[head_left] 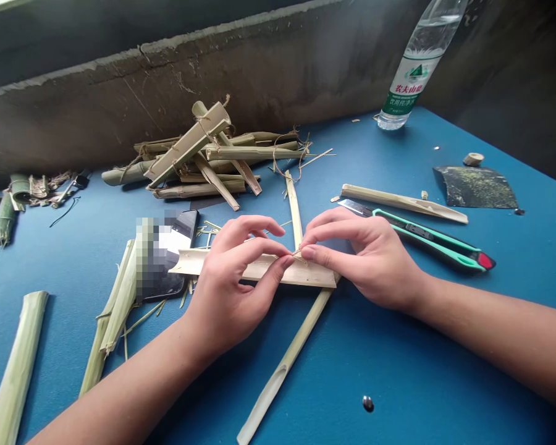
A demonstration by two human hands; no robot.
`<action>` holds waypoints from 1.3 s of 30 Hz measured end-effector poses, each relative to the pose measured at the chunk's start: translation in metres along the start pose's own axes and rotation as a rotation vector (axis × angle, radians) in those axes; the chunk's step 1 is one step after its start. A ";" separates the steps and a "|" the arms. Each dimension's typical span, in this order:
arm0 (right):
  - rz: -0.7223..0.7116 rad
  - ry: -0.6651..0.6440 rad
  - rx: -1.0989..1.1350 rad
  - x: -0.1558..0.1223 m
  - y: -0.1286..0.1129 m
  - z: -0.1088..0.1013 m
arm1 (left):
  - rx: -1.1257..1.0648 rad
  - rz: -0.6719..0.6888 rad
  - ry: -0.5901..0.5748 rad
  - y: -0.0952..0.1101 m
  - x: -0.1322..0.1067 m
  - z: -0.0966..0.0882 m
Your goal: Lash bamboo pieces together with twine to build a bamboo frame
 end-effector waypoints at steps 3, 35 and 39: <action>-0.011 0.001 -0.008 0.000 -0.001 0.000 | 0.058 0.047 0.043 0.004 0.000 -0.003; -0.047 -0.113 -0.204 0.000 -0.008 0.001 | 0.205 0.043 -0.298 -0.004 0.001 0.010; 0.000 -0.160 -0.250 0.002 -0.007 0.000 | 0.276 0.106 -0.363 -0.012 0.001 0.014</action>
Point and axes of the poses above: each hand's wrist, its own x-axis towards the middle knuckle, its own z-axis out of the palm, y = z × x, the point moved 6 cm from there along x, towards the middle knuckle, and after that the axes turned 6 degrees about x, right-handed, at the moved point
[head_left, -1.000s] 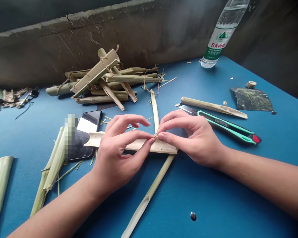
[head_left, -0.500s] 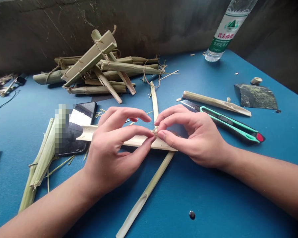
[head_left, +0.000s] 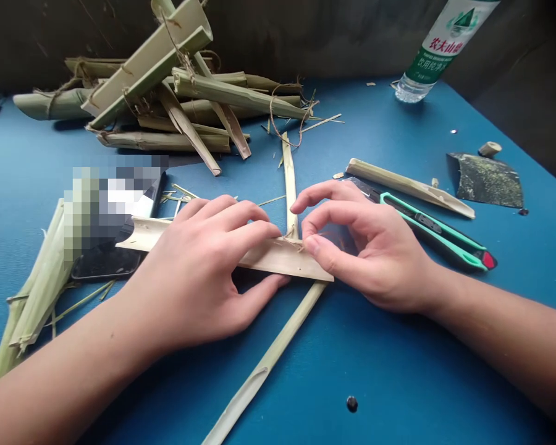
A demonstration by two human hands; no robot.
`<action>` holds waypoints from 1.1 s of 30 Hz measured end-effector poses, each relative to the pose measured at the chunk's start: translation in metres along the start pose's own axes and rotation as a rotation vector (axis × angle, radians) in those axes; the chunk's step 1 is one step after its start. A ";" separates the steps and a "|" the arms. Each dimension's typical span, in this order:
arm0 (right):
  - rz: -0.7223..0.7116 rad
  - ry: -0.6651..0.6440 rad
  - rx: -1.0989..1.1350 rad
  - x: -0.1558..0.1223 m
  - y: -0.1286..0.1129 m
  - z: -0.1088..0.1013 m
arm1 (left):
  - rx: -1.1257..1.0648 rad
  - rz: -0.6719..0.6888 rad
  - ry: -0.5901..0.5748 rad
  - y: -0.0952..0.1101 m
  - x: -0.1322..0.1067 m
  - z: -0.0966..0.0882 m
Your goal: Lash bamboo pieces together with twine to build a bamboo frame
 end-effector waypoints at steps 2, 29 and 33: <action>0.012 -0.028 -0.014 0.000 -0.001 0.000 | 0.000 0.026 -0.008 -0.002 -0.001 0.002; 0.043 -0.109 -0.086 0.000 -0.003 0.007 | -0.087 -0.010 0.050 -0.008 -0.006 0.006; 0.043 -0.092 -0.079 0.000 -0.004 0.007 | -0.109 -0.043 0.039 -0.008 -0.005 0.007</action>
Point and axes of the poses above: each hand's wrist, its own x-axis towards the middle knuckle, its own z-axis out of the palm, y = z × x, the point moved 6 cm from there along x, towards the middle knuckle, and after that the axes turned 6 degrees about x, right-handed, at the moved point
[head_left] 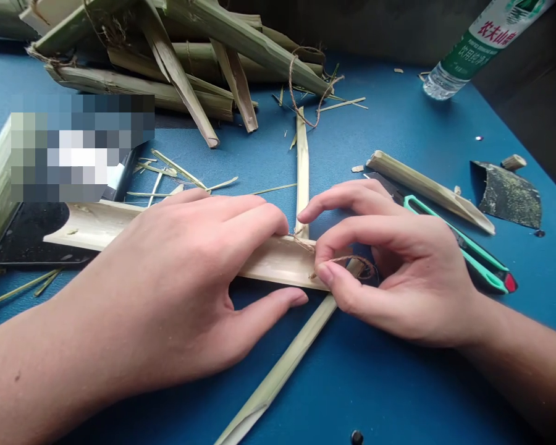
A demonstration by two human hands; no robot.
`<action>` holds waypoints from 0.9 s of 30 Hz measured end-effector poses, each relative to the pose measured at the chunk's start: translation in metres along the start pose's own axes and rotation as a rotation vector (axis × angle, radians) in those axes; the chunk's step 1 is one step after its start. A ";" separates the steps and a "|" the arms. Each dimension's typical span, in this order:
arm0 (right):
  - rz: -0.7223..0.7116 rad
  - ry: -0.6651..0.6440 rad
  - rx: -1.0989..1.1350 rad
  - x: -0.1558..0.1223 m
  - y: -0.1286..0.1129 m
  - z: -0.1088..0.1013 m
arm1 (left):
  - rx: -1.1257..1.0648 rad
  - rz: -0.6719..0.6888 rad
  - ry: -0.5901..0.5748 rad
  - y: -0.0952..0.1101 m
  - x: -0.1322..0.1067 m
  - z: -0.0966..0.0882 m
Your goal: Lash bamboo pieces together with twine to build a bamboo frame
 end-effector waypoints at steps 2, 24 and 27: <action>-0.002 0.004 0.000 0.000 0.000 0.000 | 0.000 0.007 0.002 0.001 0.000 0.000; -0.008 -0.012 0.009 0.001 0.001 0.001 | 0.050 0.015 -0.039 0.005 0.001 -0.002; -0.015 -0.005 0.005 0.000 0.000 0.001 | 0.060 0.009 -0.028 0.003 0.001 0.001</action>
Point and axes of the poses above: each hand's wrist, its own x-axis towards the middle knuckle, its own z-axis out of the palm, y = z × x, the point moved 6 cm from there along x, towards the middle knuckle, and after that the axes turned 6 degrees about x, right-handed, at the moved point
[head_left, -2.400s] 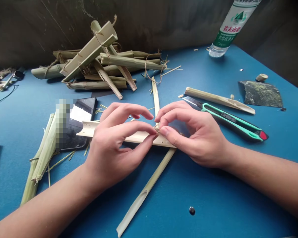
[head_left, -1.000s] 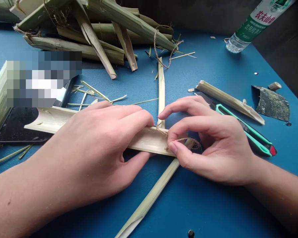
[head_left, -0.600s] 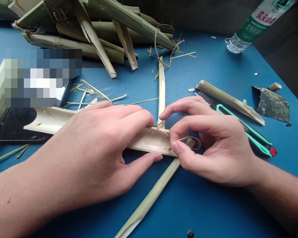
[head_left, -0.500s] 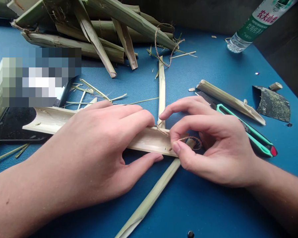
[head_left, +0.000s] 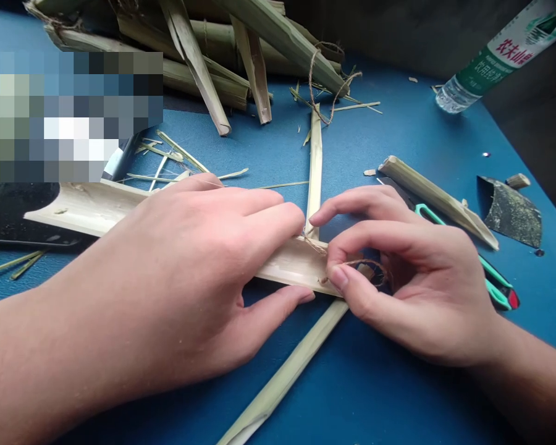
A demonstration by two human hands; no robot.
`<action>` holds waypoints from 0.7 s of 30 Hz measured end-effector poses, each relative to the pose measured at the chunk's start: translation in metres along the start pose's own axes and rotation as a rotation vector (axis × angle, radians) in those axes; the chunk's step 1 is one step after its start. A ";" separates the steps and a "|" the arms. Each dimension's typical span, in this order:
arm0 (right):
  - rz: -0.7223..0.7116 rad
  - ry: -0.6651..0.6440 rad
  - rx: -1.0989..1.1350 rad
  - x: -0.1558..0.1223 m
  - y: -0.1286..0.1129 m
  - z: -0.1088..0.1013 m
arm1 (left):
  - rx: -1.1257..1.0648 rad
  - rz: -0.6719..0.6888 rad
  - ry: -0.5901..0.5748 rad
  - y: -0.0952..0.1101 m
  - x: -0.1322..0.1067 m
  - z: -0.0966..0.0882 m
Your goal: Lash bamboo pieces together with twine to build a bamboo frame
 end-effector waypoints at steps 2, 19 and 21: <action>-0.003 0.007 -0.003 0.000 -0.001 0.000 | 0.011 0.001 0.009 -0.001 0.000 0.001; -0.030 0.039 -0.071 0.000 -0.003 0.002 | 0.075 -0.004 0.022 0.001 -0.003 0.001; -0.038 0.037 -0.078 0.000 -0.004 0.002 | 0.073 -0.006 0.016 0.001 -0.004 0.000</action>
Point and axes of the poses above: each hand's wrist, its own x-axis towards the middle knuckle, its own z-axis out of the palm, y = z × x, the point moved 6 cm from there along x, towards the middle knuckle, and after that the axes turned 6 degrees about x, right-handed, at the moved point
